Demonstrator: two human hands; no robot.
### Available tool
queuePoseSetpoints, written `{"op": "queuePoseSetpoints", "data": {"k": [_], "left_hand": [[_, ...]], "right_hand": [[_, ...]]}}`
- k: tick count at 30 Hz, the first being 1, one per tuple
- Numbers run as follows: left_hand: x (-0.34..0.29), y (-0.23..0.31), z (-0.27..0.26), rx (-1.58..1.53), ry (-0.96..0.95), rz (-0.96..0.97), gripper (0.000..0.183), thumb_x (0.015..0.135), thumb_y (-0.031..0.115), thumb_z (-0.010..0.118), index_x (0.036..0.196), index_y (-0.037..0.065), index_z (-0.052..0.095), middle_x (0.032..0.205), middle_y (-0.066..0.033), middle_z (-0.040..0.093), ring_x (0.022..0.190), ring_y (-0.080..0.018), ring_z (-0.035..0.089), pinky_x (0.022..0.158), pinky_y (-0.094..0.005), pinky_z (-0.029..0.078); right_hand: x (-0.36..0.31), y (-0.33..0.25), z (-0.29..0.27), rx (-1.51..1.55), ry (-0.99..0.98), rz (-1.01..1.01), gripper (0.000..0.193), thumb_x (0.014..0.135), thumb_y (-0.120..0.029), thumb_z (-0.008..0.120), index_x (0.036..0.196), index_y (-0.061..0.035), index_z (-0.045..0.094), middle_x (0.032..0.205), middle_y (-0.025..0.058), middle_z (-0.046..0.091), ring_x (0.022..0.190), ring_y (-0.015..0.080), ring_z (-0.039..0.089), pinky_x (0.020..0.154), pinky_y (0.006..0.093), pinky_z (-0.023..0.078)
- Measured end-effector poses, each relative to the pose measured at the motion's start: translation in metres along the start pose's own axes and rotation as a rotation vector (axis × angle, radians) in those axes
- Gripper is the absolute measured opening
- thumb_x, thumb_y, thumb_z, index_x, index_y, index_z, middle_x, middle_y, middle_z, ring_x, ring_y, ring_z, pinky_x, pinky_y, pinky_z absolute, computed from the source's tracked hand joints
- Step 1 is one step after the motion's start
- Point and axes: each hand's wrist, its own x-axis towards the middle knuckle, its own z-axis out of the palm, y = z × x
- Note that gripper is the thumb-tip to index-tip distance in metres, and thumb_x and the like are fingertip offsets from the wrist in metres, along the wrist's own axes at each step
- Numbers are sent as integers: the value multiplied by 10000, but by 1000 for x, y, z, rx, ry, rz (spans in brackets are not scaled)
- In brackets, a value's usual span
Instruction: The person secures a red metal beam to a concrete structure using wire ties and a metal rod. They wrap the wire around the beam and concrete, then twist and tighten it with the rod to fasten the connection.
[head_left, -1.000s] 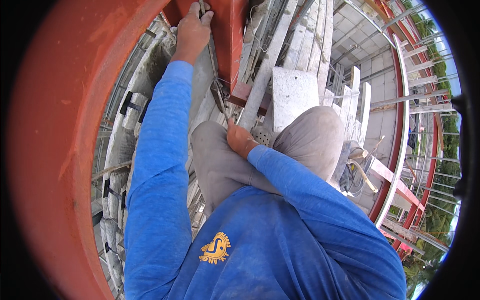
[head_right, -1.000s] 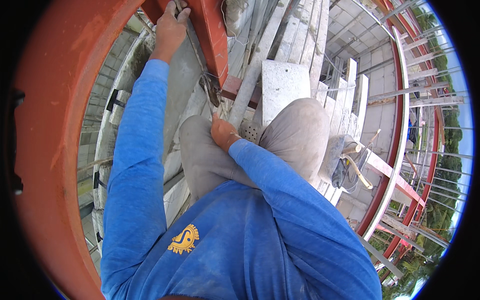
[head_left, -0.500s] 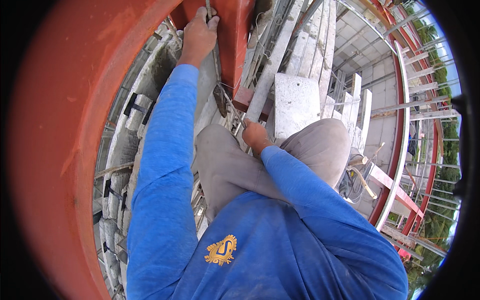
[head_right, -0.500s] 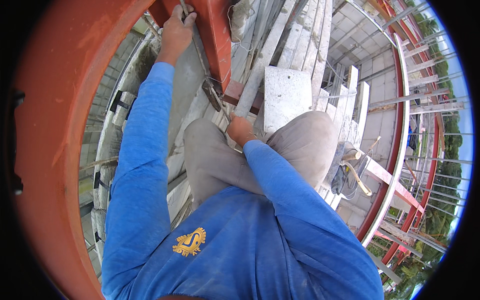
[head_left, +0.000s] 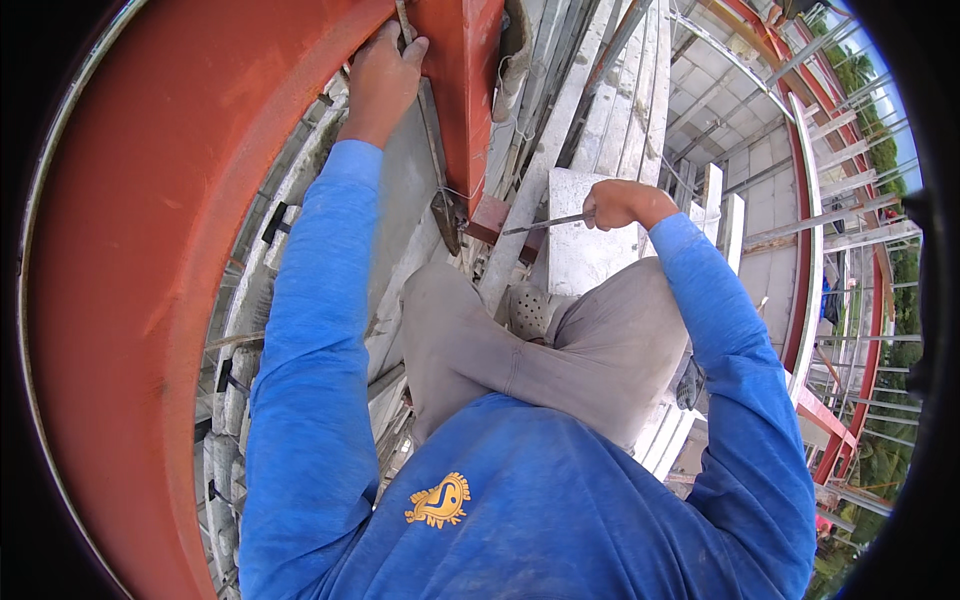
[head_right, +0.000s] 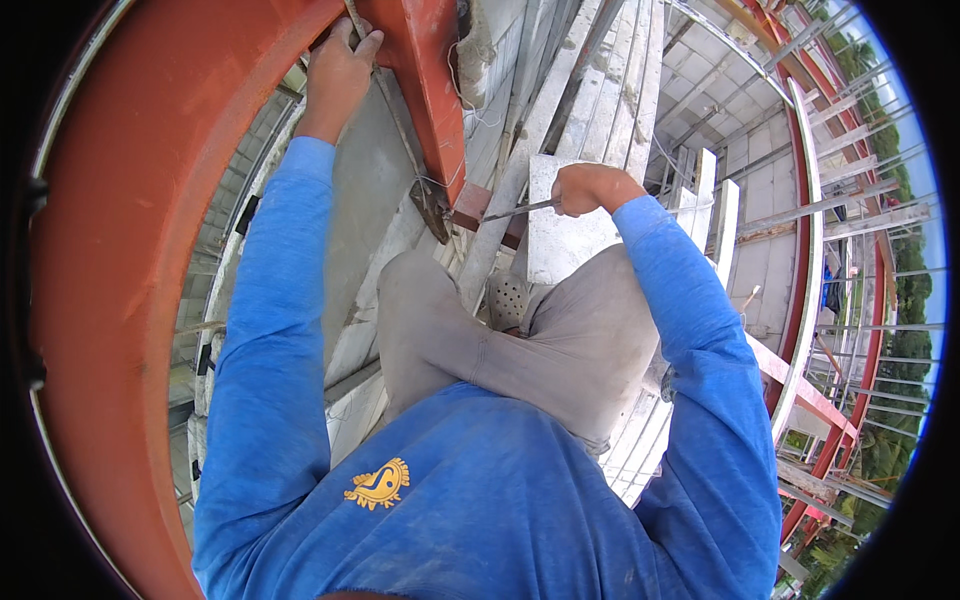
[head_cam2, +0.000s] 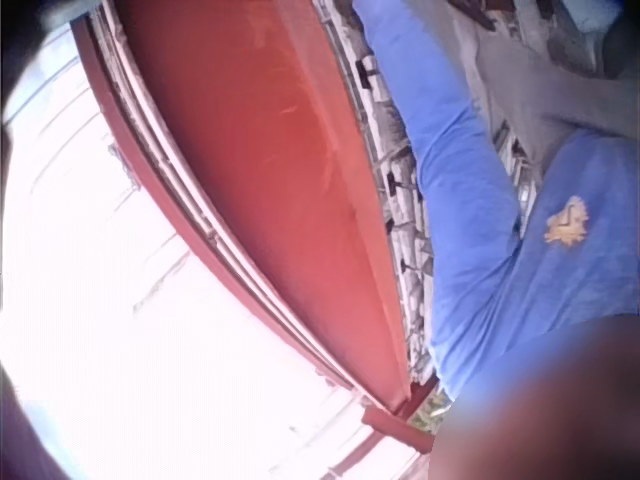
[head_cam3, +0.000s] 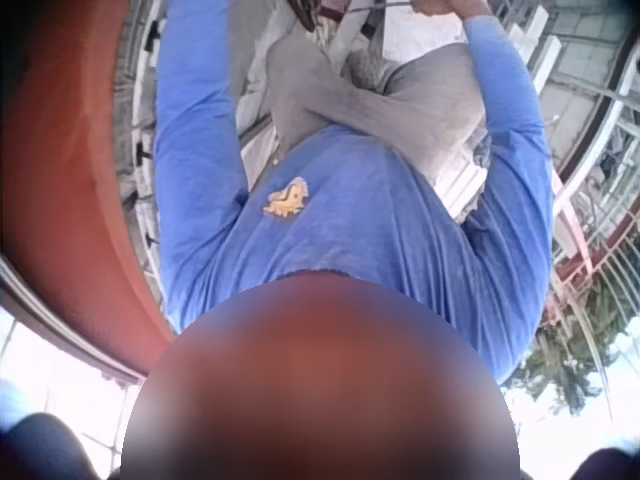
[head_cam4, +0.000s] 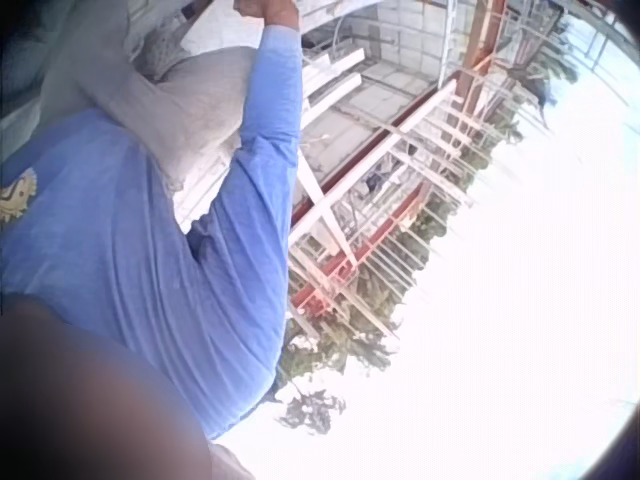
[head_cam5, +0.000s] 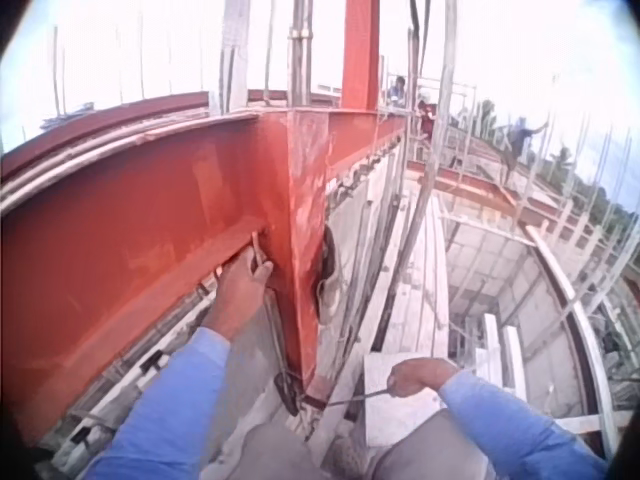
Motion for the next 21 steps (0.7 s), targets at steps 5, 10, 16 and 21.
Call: {"op": "queuePoseSetpoints", "data": {"k": [5, 10, 16, 21], "left_hand": [[4, -4, -15, -3, -39, -8, 401, 939, 371, 770, 1057, -8, 708, 882, -142, 775, 851, -334, 744, 857, -429, 559], [-21, 17, -29, 218, 126, -241, 613, 801, 466, 878, 1112, -34, 705, 1047, -210, 760, 1006, -354, 728, 923, -454, 547], [-35, 15, -24, 177, 393, -154, 996, 720, 473, 952, 1384, -123, 510, 1368, -316, 619, 1249, -459, 614, 1104, -486, 461], [-35, 18, -16, 3, 383, -148, 990, 715, 441, 974, 1358, -143, 498, 1370, -305, 617, 1243, -455, 608, 1093, -492, 459]], "right_hand": [[-5, 95, 53, 277, 227, 25, 259, 810, -155, 736, 1041, -65, 809, 937, 146, 795, 900, 308, 743, 843, 422, 573], [11, 127, 163, 556, 550, 171, 270, 891, -244, 738, 1079, -59, 797, 991, 212, 784, 915, 374, 749, 869, 425, 568], [53, 149, 292, 803, 770, 315, 305, 901, -306, 763, 1115, -92, 792, 1019, 240, 775, 955, 407, 747, 870, 485, 576], [67, 149, 316, 609, 737, 531, 304, 900, -312, 765, 1111, -95, 792, 1020, 236, 774, 957, 407, 745, 871, 490, 577]]}}
